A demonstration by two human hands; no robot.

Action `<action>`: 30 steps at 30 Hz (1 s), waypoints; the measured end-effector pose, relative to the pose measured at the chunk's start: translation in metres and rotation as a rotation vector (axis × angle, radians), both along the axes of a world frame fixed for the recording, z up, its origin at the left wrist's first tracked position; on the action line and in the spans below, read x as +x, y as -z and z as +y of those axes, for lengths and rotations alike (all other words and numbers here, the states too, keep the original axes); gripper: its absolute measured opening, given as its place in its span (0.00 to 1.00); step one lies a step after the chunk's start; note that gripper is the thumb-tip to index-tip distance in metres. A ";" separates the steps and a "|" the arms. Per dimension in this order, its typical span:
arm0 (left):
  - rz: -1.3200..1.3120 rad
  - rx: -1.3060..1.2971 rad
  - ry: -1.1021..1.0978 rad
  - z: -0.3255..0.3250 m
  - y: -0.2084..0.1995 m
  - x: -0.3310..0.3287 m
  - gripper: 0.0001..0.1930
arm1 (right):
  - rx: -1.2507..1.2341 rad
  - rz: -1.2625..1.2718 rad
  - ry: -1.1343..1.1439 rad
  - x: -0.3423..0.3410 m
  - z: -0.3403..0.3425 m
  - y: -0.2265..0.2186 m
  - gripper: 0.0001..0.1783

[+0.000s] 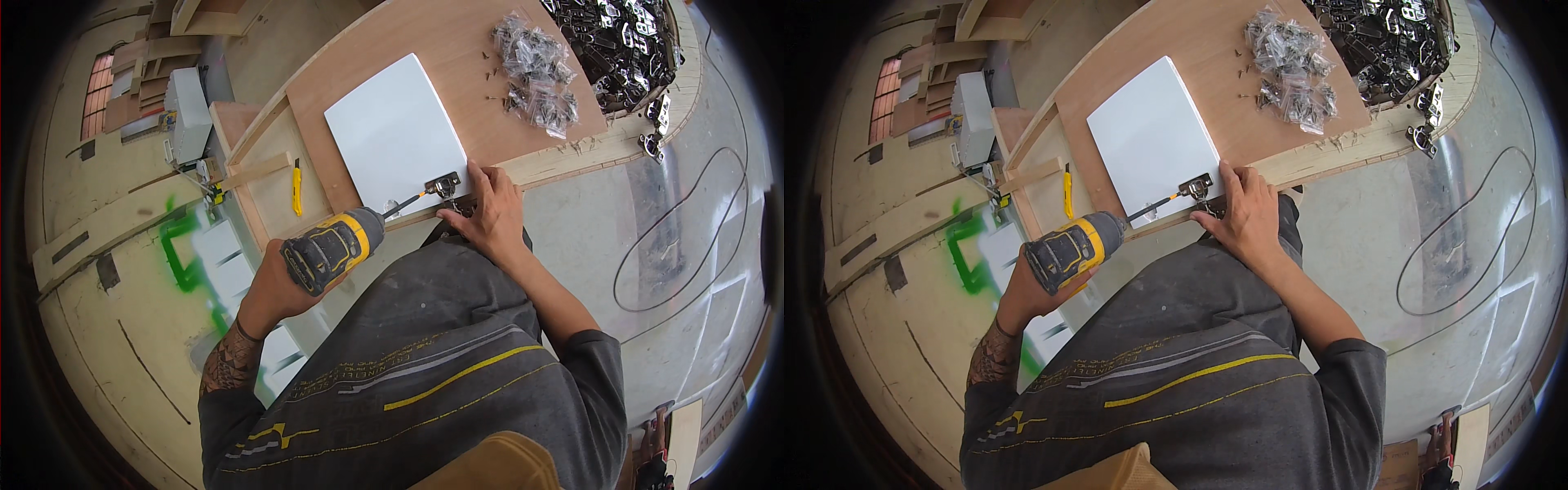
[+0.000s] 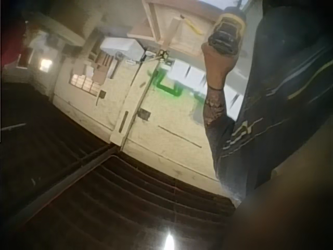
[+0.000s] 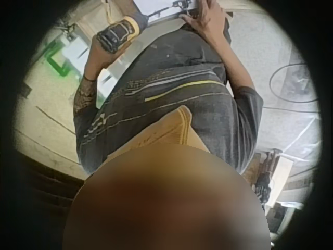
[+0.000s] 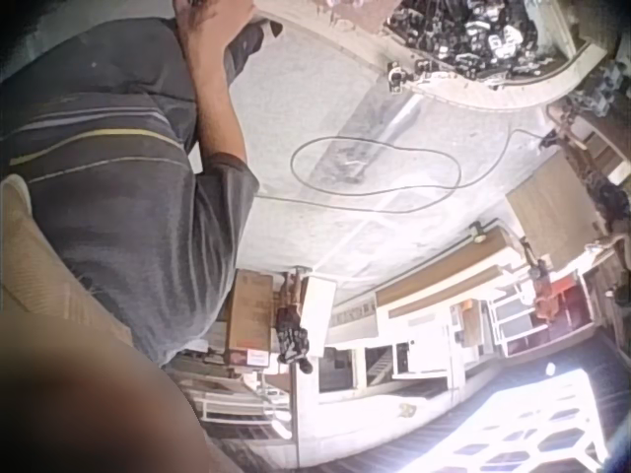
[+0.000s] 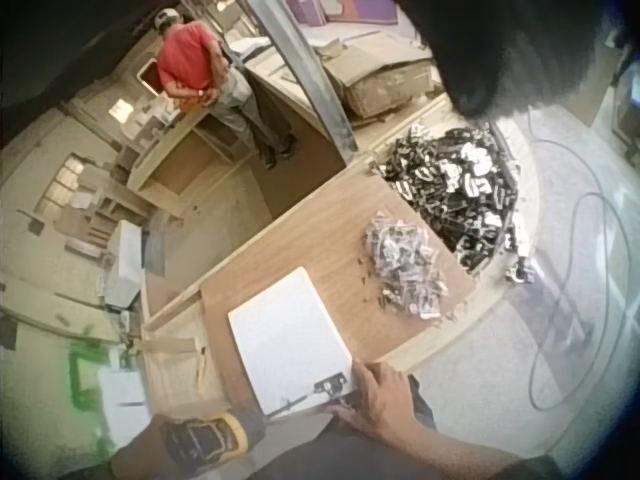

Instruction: The person picks up a white board, places it on a workbench, selects a metal hinge from a container, and secures it to the board using a power drill.

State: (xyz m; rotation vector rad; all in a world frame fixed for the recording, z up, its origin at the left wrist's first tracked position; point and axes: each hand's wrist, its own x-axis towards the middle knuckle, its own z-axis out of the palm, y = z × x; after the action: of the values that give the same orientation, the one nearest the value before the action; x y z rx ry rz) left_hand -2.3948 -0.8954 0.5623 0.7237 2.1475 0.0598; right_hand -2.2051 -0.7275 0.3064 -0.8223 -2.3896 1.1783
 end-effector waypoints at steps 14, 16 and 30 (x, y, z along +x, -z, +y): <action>0.061 -0.047 -0.016 0.008 -0.007 0.004 0.27 | -0.010 0.007 -0.004 -0.001 0.001 -0.001 0.52; 0.032 -0.078 0.011 0.013 -0.007 0.001 0.27 | -0.009 0.010 -0.006 0.000 0.000 0.000 0.52; 0.131 -0.139 -0.014 0.024 -0.005 -0.005 0.37 | 0.001 0.010 0.030 -0.001 -0.002 0.001 0.50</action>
State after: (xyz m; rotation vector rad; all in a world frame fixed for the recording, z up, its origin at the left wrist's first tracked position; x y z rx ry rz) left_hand -2.4000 -0.8717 0.5668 0.6477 2.2553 -0.1314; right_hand -2.2058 -0.7293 0.3055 -0.8478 -2.3612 1.1672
